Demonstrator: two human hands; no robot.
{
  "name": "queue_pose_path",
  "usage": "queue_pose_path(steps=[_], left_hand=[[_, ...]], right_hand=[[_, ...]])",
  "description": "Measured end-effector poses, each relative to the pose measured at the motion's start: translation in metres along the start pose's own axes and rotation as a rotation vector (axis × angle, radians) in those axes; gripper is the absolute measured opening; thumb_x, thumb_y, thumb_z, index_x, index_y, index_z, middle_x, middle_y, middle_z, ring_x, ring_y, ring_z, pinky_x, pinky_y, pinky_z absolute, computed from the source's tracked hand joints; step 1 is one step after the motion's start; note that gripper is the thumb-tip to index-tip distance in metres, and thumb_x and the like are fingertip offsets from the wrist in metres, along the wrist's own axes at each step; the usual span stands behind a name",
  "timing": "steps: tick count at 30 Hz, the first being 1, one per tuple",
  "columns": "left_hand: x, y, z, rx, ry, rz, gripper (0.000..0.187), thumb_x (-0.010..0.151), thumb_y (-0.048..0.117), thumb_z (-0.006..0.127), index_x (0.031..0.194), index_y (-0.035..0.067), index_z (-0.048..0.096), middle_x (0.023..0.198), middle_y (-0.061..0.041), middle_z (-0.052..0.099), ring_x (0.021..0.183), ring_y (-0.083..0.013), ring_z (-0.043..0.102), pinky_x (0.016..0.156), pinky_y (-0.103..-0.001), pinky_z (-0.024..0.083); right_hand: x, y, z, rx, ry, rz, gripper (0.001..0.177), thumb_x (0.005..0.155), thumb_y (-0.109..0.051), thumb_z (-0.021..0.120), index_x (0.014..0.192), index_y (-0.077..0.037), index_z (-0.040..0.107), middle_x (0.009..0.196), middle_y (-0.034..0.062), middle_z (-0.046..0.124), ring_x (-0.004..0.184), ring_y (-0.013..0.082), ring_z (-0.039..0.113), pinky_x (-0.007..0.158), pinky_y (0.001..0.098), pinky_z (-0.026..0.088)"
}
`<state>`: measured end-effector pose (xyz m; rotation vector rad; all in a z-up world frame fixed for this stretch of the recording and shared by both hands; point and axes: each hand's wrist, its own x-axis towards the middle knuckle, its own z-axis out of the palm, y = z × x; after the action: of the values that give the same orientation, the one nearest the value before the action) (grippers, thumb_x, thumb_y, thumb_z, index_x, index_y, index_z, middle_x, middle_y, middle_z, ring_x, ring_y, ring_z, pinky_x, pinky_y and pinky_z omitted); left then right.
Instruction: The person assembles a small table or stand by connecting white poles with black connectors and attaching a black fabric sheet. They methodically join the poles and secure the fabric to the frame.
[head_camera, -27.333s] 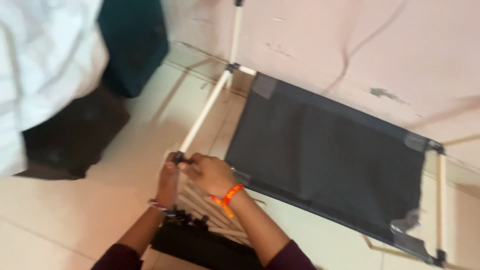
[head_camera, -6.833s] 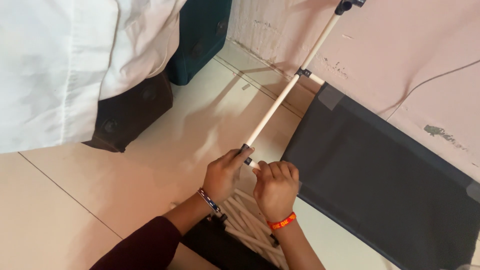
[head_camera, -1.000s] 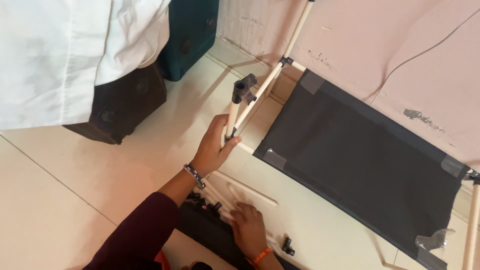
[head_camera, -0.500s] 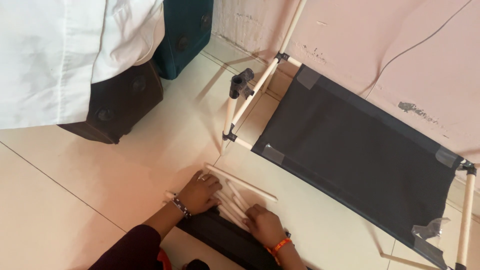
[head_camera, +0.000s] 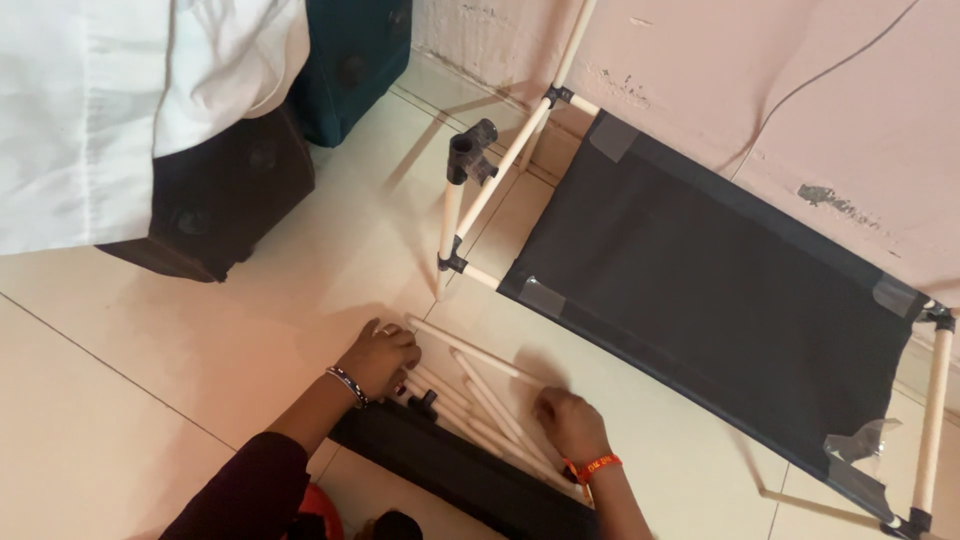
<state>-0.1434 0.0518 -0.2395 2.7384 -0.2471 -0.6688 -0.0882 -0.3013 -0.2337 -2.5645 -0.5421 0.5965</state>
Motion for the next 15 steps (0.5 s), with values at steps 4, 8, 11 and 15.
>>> queue_pose_path(steps=[4,8,11,15], left_hand=[[0.004,0.002,-0.003,-0.100,0.200,0.085,0.027,0.084,0.011,0.073,0.110,0.014,0.064,0.117,-0.005,0.064,0.123,-0.0289,0.054,0.114,-0.061,0.028],[0.013,0.005,0.002,-0.078,0.379,0.054,0.040,0.084,0.010,0.071,0.123,0.011,0.064,0.127,-0.008,0.061,0.123,-0.0303,0.056,0.107,-0.051,0.041],[0.022,0.010,0.000,-0.066,0.356,-0.028,0.054,0.080,0.009,0.071,0.133,0.012,0.061,0.137,-0.011,0.056,0.125,-0.0324,0.053,0.102,-0.050,0.041],[0.021,0.014,-0.009,0.002,0.301,-0.037,0.055,0.079,0.011,0.072,0.134,0.013,0.061,0.142,-0.012,0.053,0.129,-0.0331,0.050,0.105,-0.052,0.036]], right_hand=[[0.006,0.001,0.016,-0.028,0.344,-0.084,0.017,0.084,-0.016,0.068,0.100,-0.012,0.070,0.106,0.0068,0.070,0.090,0.0314,0.067,0.075,0.0422,0.057],[0.020,-0.010,0.034,-0.183,0.450,-0.175,0.033,0.078,-0.016,0.072,0.110,-0.009,0.070,0.110,0.0098,0.066,0.097,0.0318,0.063,0.078,0.0431,0.056],[0.029,-0.020,0.034,-0.292,0.401,-0.197,0.028,0.081,-0.014,0.072,0.109,-0.009,0.069,0.106,0.0106,0.067,0.099,0.0321,0.064,0.079,0.0444,0.056],[0.022,-0.037,0.001,-0.182,0.011,-0.245,0.024,0.083,-0.015,0.071,0.104,-0.007,0.065,0.104,0.0140,0.067,0.094,0.0339,0.067,0.080,0.0453,0.056]])
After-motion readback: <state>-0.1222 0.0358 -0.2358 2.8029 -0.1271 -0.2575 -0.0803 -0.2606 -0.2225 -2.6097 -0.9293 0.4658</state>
